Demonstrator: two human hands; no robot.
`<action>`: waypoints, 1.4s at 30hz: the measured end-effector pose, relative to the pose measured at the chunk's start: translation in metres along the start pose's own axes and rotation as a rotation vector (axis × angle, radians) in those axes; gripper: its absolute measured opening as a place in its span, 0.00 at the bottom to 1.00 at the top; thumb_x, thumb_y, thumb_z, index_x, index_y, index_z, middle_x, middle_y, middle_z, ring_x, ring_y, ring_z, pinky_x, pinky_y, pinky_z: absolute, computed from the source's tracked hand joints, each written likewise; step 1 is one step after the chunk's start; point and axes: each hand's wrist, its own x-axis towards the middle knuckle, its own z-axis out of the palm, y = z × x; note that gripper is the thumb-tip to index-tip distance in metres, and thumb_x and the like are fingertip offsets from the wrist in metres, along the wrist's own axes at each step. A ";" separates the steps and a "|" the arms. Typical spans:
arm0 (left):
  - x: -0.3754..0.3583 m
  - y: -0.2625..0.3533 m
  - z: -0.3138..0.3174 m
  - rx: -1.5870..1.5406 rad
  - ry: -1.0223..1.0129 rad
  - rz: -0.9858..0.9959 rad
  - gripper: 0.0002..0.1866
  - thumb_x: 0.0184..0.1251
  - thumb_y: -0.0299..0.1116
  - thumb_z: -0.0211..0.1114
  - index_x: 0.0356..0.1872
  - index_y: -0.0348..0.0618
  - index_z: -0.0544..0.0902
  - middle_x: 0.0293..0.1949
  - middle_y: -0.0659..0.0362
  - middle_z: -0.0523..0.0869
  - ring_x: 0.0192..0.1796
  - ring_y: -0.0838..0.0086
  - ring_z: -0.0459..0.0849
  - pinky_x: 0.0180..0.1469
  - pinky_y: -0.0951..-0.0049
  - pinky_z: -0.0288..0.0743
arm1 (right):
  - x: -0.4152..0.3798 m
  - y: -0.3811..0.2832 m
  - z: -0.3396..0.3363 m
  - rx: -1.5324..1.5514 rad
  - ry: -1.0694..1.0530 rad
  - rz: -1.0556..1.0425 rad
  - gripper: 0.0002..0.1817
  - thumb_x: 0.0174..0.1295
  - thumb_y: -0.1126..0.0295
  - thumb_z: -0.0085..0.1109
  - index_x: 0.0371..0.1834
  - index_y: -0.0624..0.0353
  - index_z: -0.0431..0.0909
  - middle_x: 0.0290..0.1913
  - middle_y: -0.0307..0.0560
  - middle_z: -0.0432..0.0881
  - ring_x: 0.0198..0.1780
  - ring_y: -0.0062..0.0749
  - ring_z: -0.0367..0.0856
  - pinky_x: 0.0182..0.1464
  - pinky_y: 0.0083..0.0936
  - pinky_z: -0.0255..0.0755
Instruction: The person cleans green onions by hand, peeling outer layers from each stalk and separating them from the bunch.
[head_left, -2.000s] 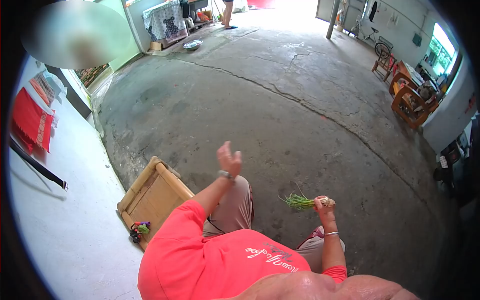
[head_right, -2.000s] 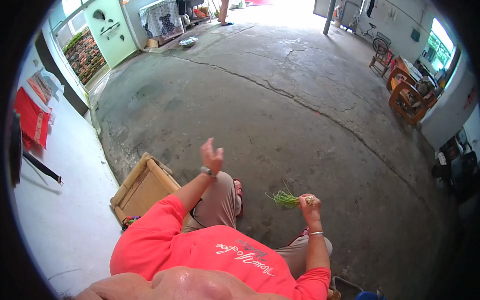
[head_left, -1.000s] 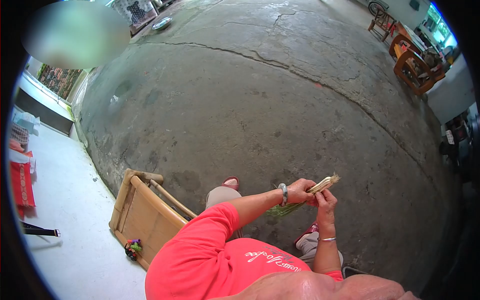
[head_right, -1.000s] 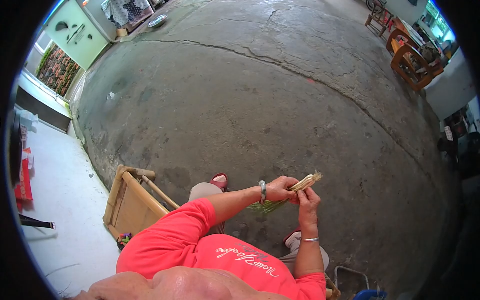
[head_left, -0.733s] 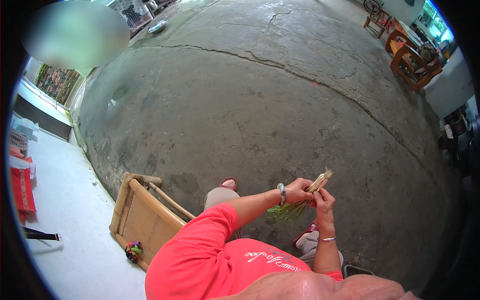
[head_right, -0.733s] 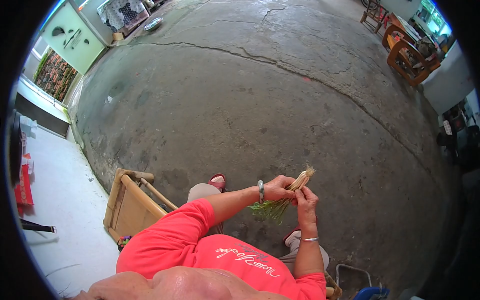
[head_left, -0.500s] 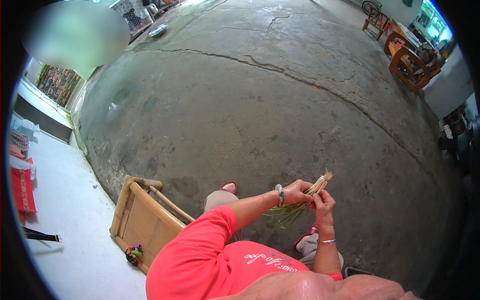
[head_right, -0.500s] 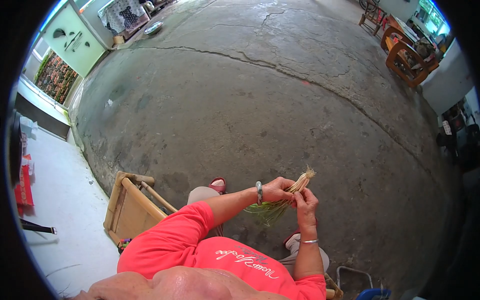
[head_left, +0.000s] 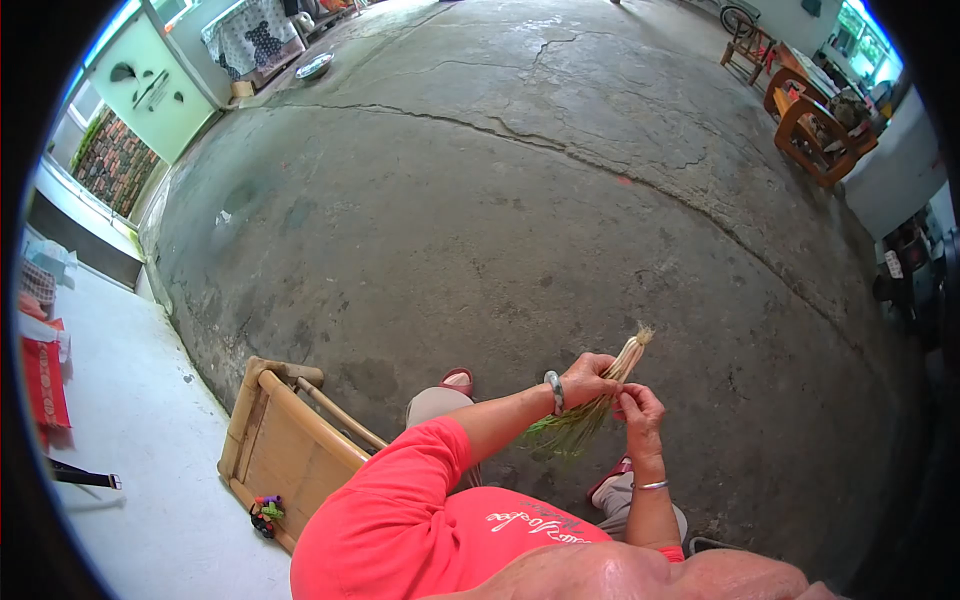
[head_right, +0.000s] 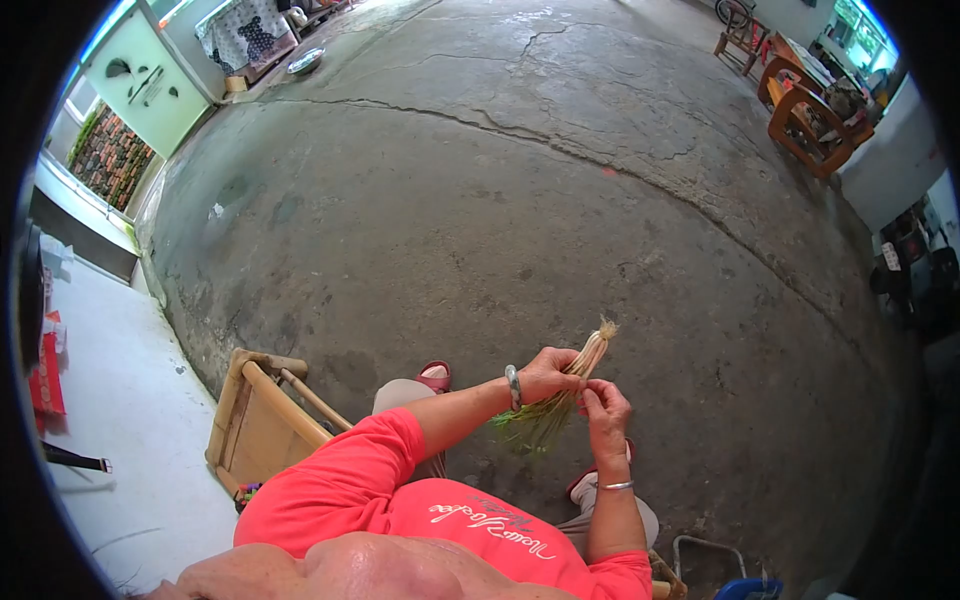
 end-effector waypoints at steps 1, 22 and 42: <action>0.000 -0.002 0.000 -0.014 0.037 0.002 0.10 0.56 0.27 0.65 0.38 0.36 0.79 0.30 0.64 0.80 0.32 0.83 0.77 0.34 0.79 0.73 | 0.000 0.003 0.001 0.001 0.001 0.000 0.08 0.62 0.72 0.54 0.41 0.63 0.77 0.33 0.37 0.80 0.30 0.17 0.76 0.31 0.16 0.71; -0.011 0.027 0.001 -0.084 0.086 -0.018 0.09 0.54 0.27 0.65 0.37 0.37 0.80 0.25 0.66 0.78 0.26 0.85 0.74 0.26 0.81 0.70 | 0.001 0.011 0.007 -0.346 0.028 -0.366 0.07 0.63 0.75 0.51 0.35 0.62 0.79 0.19 0.32 0.72 0.21 0.13 0.67 0.22 0.16 0.62; 0.004 0.016 -0.016 -0.233 0.549 -0.006 0.12 0.56 0.27 0.66 0.41 0.39 0.78 0.23 0.65 0.76 0.20 0.82 0.74 0.22 0.78 0.72 | 0.007 0.003 -0.015 0.141 0.143 0.010 0.08 0.63 0.72 0.52 0.32 0.62 0.80 0.24 0.34 0.74 0.23 0.13 0.68 0.26 0.14 0.64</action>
